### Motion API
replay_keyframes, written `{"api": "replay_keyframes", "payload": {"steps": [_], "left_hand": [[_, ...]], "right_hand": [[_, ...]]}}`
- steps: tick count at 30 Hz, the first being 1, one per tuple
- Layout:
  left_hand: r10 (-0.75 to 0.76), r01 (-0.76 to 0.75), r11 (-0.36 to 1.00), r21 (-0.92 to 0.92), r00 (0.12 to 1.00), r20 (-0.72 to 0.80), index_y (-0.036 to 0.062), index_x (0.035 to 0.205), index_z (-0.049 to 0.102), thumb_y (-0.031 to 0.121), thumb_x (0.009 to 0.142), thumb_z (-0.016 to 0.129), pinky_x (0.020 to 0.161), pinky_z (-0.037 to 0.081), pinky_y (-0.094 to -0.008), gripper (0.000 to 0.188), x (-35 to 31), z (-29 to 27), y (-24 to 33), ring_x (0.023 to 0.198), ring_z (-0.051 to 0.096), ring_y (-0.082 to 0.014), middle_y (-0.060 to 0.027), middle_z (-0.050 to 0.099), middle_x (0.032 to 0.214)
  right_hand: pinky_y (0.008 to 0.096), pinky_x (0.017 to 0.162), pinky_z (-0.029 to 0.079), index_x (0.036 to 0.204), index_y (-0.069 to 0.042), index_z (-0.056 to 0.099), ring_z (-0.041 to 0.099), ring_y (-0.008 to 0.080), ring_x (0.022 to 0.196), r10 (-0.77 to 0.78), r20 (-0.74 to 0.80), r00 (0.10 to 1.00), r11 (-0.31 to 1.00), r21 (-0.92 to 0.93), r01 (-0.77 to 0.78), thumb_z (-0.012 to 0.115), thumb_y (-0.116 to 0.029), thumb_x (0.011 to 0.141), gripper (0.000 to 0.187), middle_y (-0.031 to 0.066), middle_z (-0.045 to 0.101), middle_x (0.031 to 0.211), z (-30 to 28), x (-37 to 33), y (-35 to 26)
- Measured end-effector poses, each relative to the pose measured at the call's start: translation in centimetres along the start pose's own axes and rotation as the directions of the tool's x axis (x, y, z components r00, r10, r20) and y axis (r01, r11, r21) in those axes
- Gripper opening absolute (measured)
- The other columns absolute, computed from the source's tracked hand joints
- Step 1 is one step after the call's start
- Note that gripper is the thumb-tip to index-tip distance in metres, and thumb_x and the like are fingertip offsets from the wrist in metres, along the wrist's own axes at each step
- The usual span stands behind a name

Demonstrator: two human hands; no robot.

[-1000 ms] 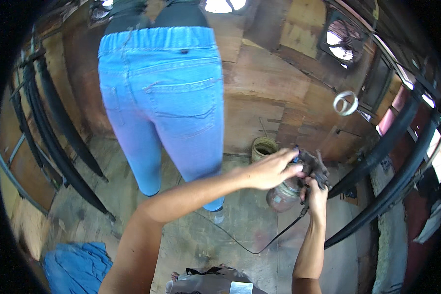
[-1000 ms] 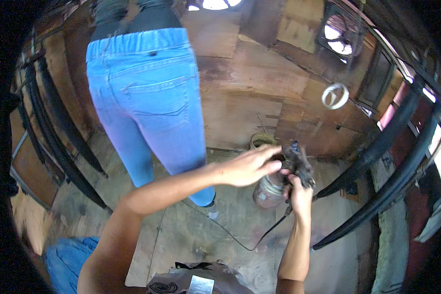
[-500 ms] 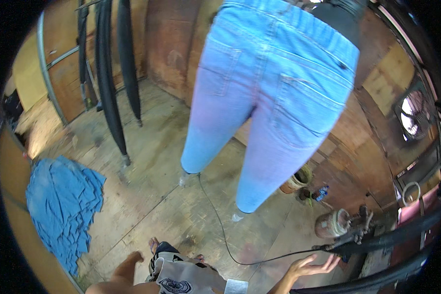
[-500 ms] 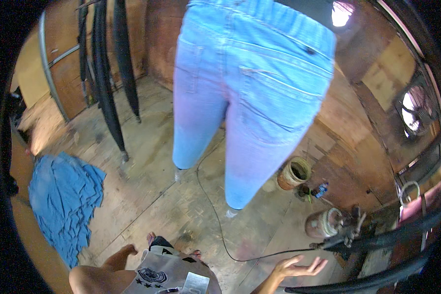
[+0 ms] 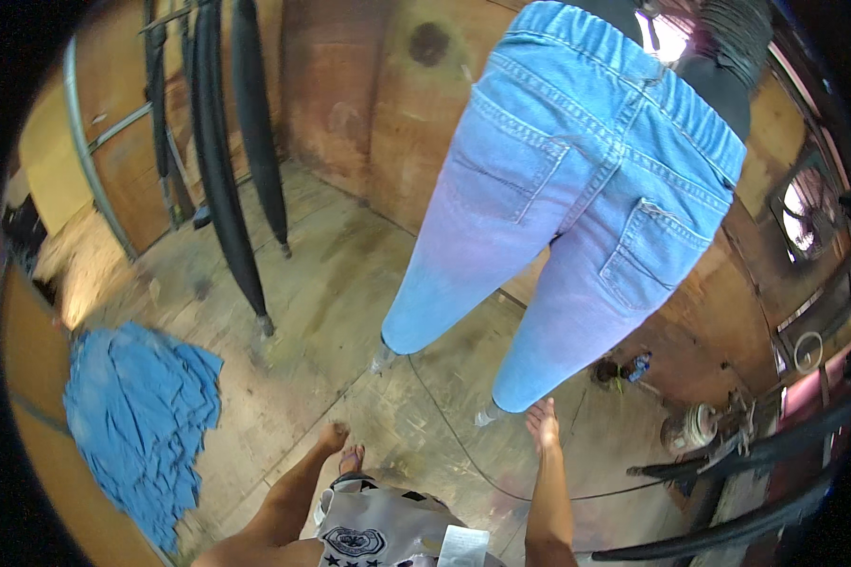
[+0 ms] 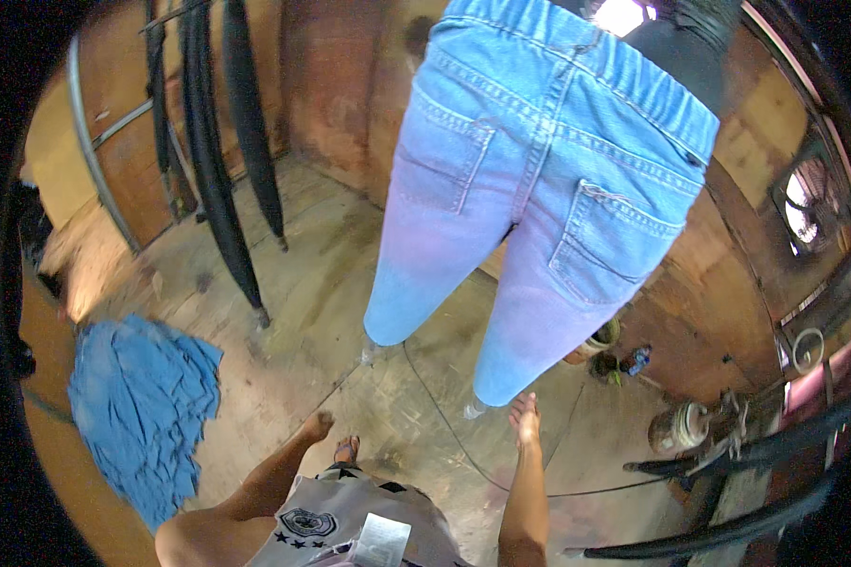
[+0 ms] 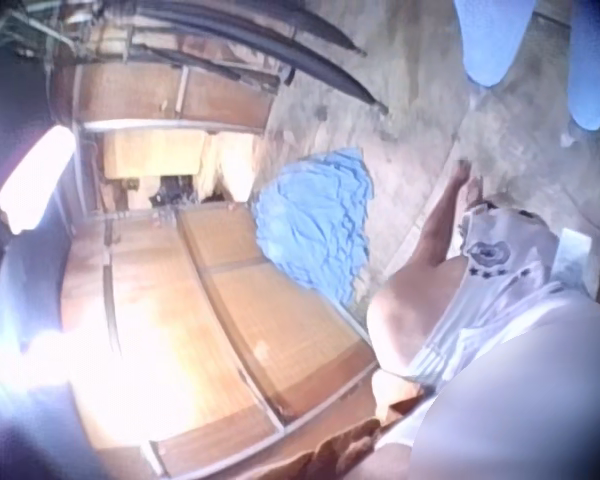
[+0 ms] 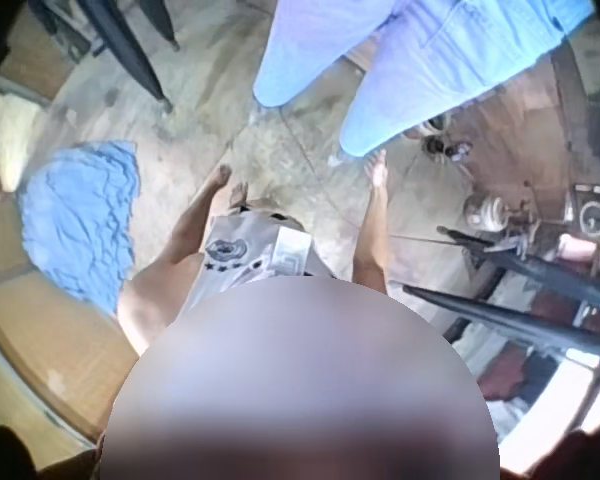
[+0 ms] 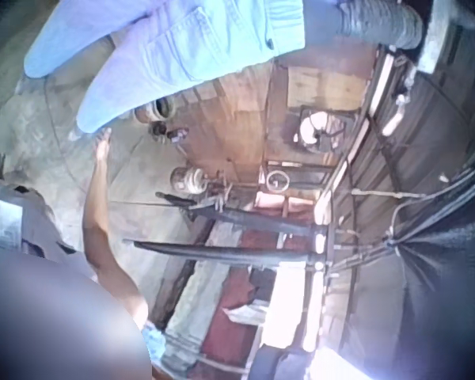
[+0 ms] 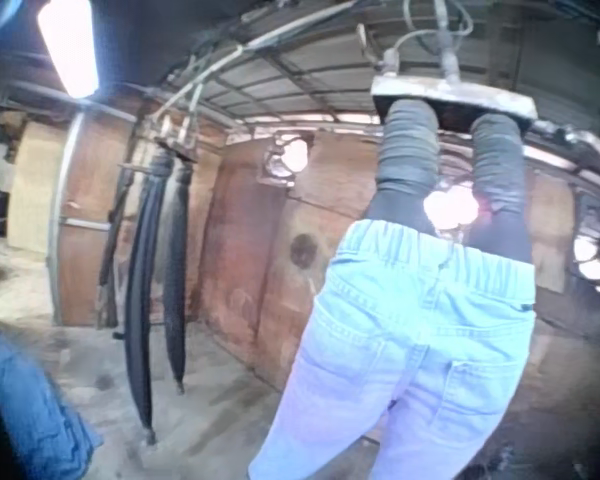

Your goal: The person repeatedly picks up light blue jeans, hangs them on a vertical pipe, and sprays them with a handheld spray gun. The person handles the jeans one at a time, adjusting their position before spraying and then removing them to repeat the process.

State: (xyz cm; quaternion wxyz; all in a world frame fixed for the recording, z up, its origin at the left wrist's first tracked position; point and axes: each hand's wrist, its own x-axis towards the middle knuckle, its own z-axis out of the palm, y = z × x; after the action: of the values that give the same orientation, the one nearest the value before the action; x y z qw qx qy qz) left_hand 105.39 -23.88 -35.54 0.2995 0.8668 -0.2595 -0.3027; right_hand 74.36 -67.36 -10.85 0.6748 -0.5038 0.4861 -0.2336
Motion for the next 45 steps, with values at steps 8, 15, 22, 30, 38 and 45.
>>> {"api": "replay_keyframes", "payload": {"steps": [8, 15, 22, 30, 38, 45], "left_hand": [[-0.012, -0.172, 0.806, -0.566, 0.952, -0.306, -0.0102, 0.127, 0.057, 0.047, 0.101, 0.048, 0.094, 0.05, -0.0442, 0.063, 19.7, -15.2, 21.6, 0.108, 0.065, -0.0354, -0.0272, 0.068, 0.115], [0.007, 0.042, 0.842, -0.538, 0.996, 0.088, -0.0059, 0.126, 0.06, 0.04, 0.104, 0.044, 0.083, 0.06, -0.0447, 0.054, 20.1, -20.5, 27.0, 0.095, 0.07, -0.0293, -0.0199, 0.069, 0.11], [0.158, -0.092, 0.946, -0.311, 0.968, 0.195, -0.0077, 0.111, 0.067, 0.038, 0.101, 0.053, 0.068, 0.057, -0.0389, 0.049, 24.7, -21.7, 30.3, 0.076, 0.07, -0.0253, -0.015, 0.073, 0.091], [0.193, -0.08, 0.946, -0.315, 0.918, 0.347, -0.0088, 0.1, 0.07, 0.035, 0.097, 0.059, 0.062, 0.054, -0.0363, 0.046, 28.4, -17.5, 27.5, 0.069, 0.067, -0.0215, -0.0141, 0.073, 0.083], [0.262, -0.09, 0.923, -0.375, 0.861, 0.436, -0.0092, 0.098, 0.071, 0.034, 0.096, 0.061, 0.061, 0.054, -0.0361, 0.044, 27.5, -16.3, 25.5, 0.068, 0.066, -0.0207, -0.014, 0.073, 0.082], [0.315, -0.109, 0.889, -0.445, 0.85, 0.422, -0.0095, 0.095, 0.071, 0.033, 0.095, 0.062, 0.06, 0.053, -0.036, 0.043, 26.8, -14.2, 23.3, 0.067, 0.065, -0.02, -0.0139, 0.073, 0.081]], "right_hand": [[0.0413, 0.083, 0.056, 0.139, 0.003, 0.047, 0.064, 0.0309, 0.101, 0.048, -0.21, 0.977, 0.997, 0.07, -0.034, 0.044, -0.029, 0.104, 0.047, 0.0192, 0.06, 0.127, 7.3, -0.1, 1.1], [0.0343, 0.068, 0.05, 0.11, -0.003, 0.063, 0.061, 0.0171, 0.079, 0.029, -0.435, 0.9, 0.99, 0.135, 0.033, 0.058, -0.036, 0.098, 0.036, 0.0065, 0.066, 0.096, 11.2, -0.8, 0.5], [0.0353, 0.068, 0.048, 0.099, -0.007, 0.057, 0.052, 0.0149, 0.072, 0.113, -0.501, 0.858, 0.959, 0.281, 0.037, 0.056, -0.043, 0.099, 0.036, 0.0013, 0.054, 0.081, 12.4, -1.3, -0.7], [0.0314, 0.064, 0.045, 0.091, -0.012, 0.059, 0.051, 0.011, 0.071, 0.061, -0.517, 0.854, 0.957, 0.274, 0.097, 0.054, -0.032, 0.102, 0.024, -0.0017, 0.055, 0.079, 10.8, -2.5, 1.7], [0.028, 0.054, 0.039, 0.081, -0.014, 0.059, 0.047, 0.0071, 0.063, -0.136, -0.542, 0.829, 0.964, 0.122, 0.238, 0.056, -0.026, 0.102, 0.025, -0.005, 0.054, 0.072, 9.5, -4.5, 5.0], [0.0266, 0.049, 0.035, 0.084, -0.015, 0.056, 0.041, 0.0083, 0.055, 0.005, -0.373, 0.928, 0.975, 0.208, 0.078, 0.056, -0.023, 0.103, 0.02, -0.0047, 0.05, 0.07, 8.7, -4.7, 5.8]]}}
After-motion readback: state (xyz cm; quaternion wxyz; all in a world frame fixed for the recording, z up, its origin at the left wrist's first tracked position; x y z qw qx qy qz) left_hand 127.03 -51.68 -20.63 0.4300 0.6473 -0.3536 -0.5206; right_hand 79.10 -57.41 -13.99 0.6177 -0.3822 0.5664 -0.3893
